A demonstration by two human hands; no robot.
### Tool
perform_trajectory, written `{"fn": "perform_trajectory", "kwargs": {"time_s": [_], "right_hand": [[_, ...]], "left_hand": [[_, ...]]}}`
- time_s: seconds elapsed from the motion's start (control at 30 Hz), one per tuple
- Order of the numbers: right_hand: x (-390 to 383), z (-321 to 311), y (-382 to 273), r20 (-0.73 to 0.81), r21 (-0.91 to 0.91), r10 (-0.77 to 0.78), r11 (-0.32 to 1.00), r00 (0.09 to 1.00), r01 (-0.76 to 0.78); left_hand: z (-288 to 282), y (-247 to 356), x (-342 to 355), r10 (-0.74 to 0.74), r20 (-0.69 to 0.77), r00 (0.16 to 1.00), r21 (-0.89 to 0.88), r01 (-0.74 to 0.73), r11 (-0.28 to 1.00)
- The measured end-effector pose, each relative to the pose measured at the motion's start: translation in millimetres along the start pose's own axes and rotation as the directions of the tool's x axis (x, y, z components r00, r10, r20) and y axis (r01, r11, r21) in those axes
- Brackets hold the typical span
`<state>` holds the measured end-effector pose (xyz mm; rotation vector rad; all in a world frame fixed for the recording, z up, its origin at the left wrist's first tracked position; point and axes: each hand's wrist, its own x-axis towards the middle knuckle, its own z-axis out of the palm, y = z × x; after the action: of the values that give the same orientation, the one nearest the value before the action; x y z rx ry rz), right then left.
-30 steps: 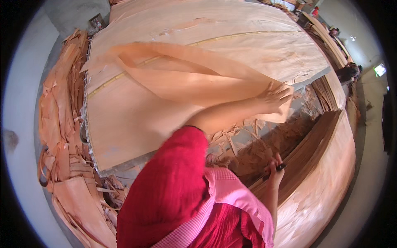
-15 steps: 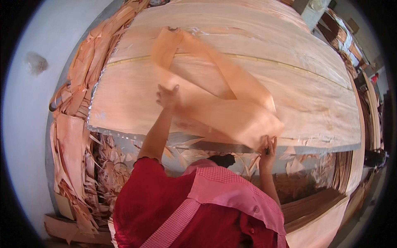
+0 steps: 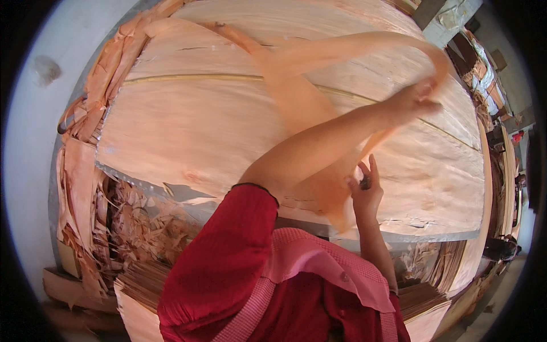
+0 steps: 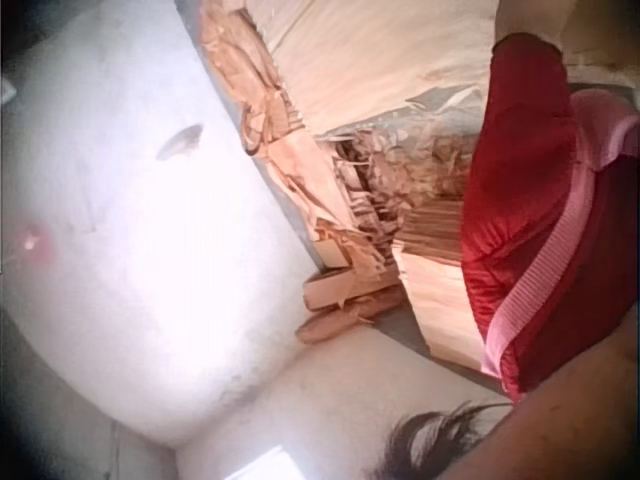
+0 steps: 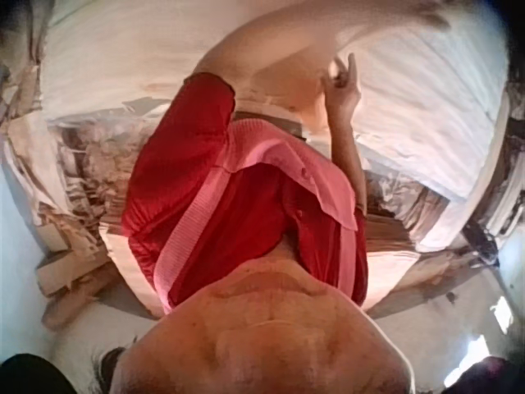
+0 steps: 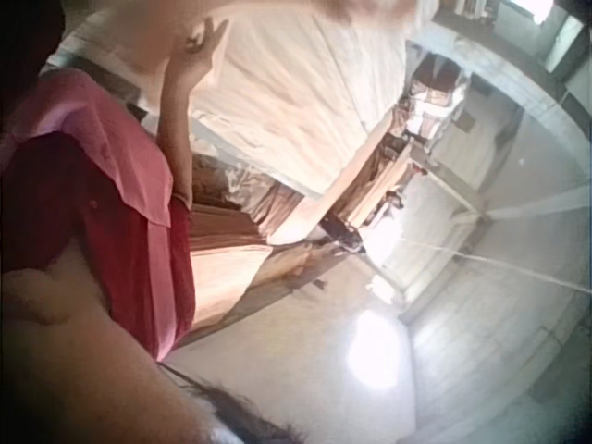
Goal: The person uses a utility knife to cut out damaged areas from large sheets of wood veneer and applies small strips of tape to repair the wood.
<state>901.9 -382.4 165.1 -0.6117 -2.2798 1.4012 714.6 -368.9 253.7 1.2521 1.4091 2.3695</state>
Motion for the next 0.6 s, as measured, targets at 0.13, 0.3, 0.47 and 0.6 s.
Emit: {"fn": "perform_trajectory", "kwargs": {"time_s": [0.13, 0.3, 0.47, 0.6], "right_hand": [[66.6, -91.0, 71.5, -0.240, 0.255, 0.211, 0.956, 0.948, -0.148], [117.7, -290.5, 178.3, -0.478, 0.556, 0.276, 0.830, 0.834, 0.045], [124.0, -447.8, 264.9, -0.627, 0.702, 0.351, 0.642, 0.695, 0.309], [131.2, -525.7, 352.9, -0.755, 0.570, 0.372, 0.779, 0.540, 0.260]], "left_hand": [[32.5, -44.4, -27.9, 0.347, 0.110, 0.931, 0.422, -0.360, 0.832], [-49.5, -86.2, -148.0, 0.328, -0.808, 0.489, 0.568, 0.503, 0.651], [-50.8, -145.2, -145.8, 0.152, -0.547, 0.824, 0.764, 0.416, 0.493], [-40.7, -179.8, -77.3, -0.140, -0.329, 0.934, 0.942, 0.314, -0.114]]}}
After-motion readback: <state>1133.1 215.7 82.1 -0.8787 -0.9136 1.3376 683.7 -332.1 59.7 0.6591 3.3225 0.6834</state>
